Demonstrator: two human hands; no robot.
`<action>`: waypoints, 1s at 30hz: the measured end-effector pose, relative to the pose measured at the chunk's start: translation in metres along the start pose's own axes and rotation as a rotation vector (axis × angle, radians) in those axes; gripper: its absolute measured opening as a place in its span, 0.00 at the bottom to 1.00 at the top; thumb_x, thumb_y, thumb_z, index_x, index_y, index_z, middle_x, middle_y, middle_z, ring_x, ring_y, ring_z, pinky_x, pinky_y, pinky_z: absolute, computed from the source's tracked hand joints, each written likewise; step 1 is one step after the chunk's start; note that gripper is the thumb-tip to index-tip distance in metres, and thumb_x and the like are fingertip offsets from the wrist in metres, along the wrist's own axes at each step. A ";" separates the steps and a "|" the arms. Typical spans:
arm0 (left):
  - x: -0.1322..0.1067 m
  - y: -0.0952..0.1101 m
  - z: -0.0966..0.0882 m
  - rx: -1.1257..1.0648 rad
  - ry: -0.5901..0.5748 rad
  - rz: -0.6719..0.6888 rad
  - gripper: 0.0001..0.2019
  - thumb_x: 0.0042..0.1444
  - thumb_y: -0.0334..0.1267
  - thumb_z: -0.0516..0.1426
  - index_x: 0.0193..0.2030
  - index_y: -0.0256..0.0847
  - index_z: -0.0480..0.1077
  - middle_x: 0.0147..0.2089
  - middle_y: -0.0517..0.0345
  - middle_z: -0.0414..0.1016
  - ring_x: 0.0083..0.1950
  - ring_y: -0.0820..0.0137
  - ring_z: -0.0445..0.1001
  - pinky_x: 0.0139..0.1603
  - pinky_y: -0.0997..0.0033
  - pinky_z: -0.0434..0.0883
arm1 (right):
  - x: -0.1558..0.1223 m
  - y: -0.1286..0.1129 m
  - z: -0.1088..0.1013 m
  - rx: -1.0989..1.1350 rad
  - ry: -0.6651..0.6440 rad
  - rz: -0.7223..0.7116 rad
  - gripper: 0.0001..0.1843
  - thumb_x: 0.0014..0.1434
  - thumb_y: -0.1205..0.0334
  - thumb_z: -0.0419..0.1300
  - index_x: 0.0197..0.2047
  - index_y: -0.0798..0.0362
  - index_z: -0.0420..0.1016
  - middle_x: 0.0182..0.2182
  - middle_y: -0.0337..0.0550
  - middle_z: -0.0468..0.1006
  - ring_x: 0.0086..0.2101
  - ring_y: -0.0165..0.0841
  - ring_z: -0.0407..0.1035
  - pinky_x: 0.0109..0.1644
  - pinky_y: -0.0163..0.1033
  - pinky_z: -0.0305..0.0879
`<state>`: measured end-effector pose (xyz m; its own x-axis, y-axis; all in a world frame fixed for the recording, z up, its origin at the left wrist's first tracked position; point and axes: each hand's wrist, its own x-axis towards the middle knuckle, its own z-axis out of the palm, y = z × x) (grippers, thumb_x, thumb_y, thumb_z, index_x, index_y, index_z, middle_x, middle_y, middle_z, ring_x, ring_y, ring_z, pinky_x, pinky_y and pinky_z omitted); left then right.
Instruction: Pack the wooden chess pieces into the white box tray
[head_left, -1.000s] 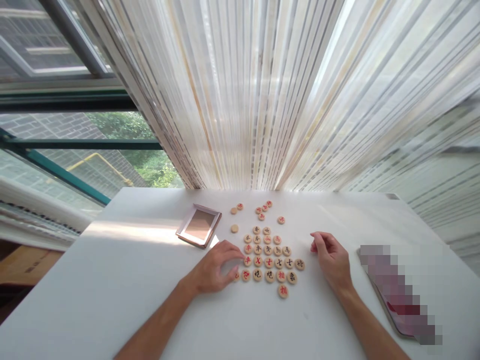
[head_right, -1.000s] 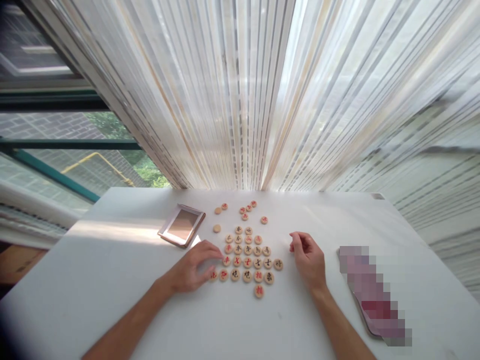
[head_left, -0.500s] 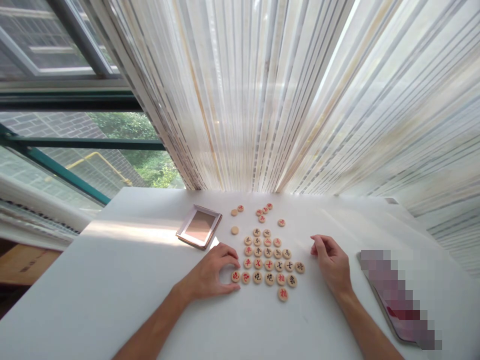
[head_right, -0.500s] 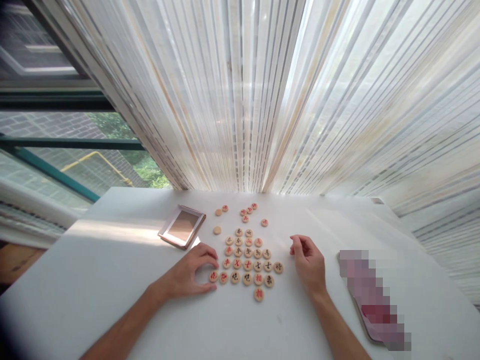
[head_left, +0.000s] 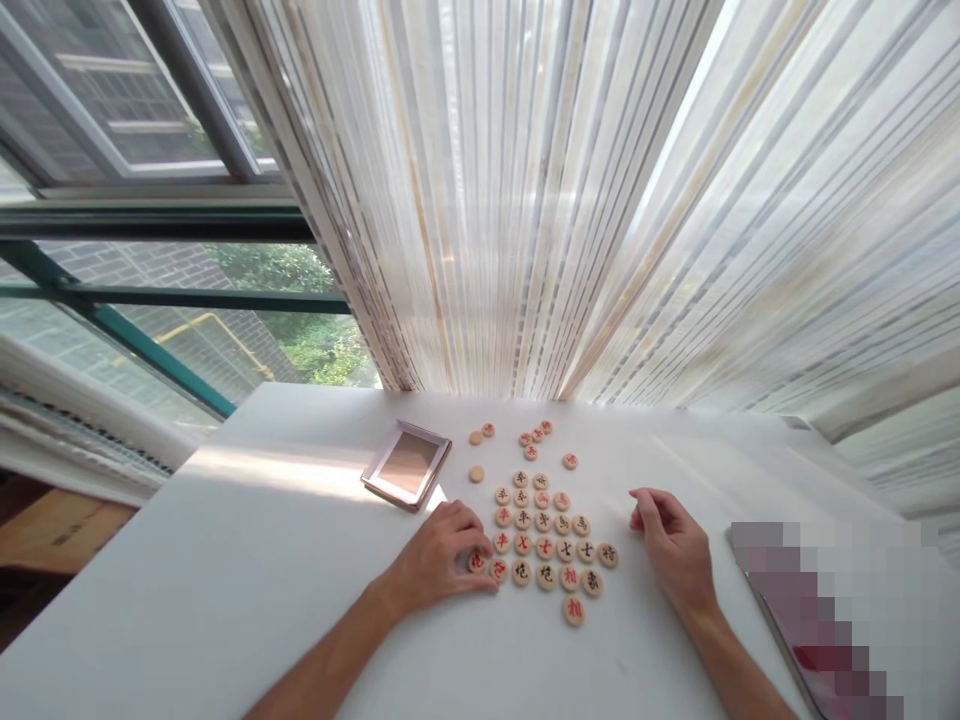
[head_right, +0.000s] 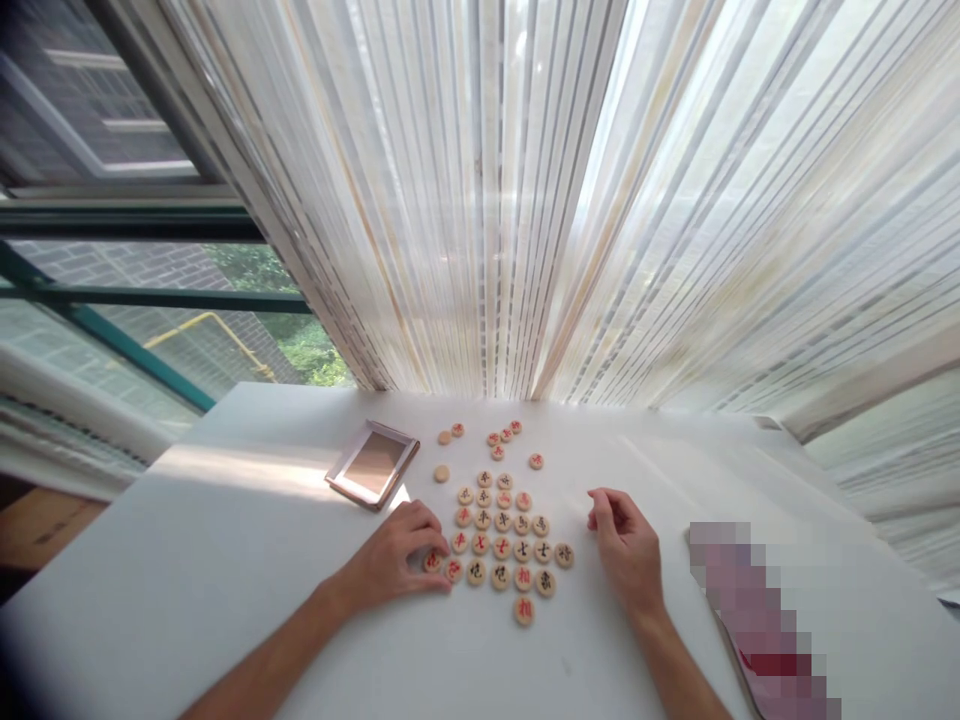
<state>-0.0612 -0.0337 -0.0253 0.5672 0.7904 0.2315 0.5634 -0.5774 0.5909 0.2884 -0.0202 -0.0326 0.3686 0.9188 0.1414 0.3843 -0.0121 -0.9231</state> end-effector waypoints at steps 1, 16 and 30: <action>0.000 0.000 0.000 0.002 0.003 0.001 0.16 0.49 0.49 0.72 0.40 0.44 0.78 0.42 0.56 0.76 0.44 0.64 0.72 0.49 0.62 0.68 | 0.000 0.001 0.000 -0.002 0.000 0.000 0.18 0.63 0.43 0.59 0.39 0.51 0.76 0.23 0.37 0.74 0.27 0.33 0.70 0.35 0.36 0.67; 0.051 -0.006 -0.043 0.297 0.169 -0.175 0.13 0.67 0.39 0.56 0.57 0.43 0.68 0.59 0.50 0.72 0.62 0.60 0.70 0.65 0.57 0.67 | 0.001 0.001 0.000 -0.004 -0.005 -0.007 0.20 0.63 0.42 0.59 0.40 0.52 0.77 0.23 0.38 0.75 0.27 0.35 0.70 0.34 0.37 0.67; 0.135 -0.014 -0.032 0.568 -0.073 -0.537 0.16 0.68 0.41 0.59 0.59 0.38 0.70 0.59 0.47 0.73 0.54 0.60 0.76 0.53 0.54 0.77 | 0.002 0.003 0.002 0.024 -0.006 -0.027 0.21 0.64 0.41 0.58 0.40 0.52 0.77 0.23 0.37 0.74 0.26 0.34 0.70 0.33 0.37 0.67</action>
<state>-0.0118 0.0876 0.0218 0.1568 0.9869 -0.0369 0.9815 -0.1516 0.1171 0.2884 -0.0179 -0.0360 0.3532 0.9210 0.1643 0.3735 0.0222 -0.9274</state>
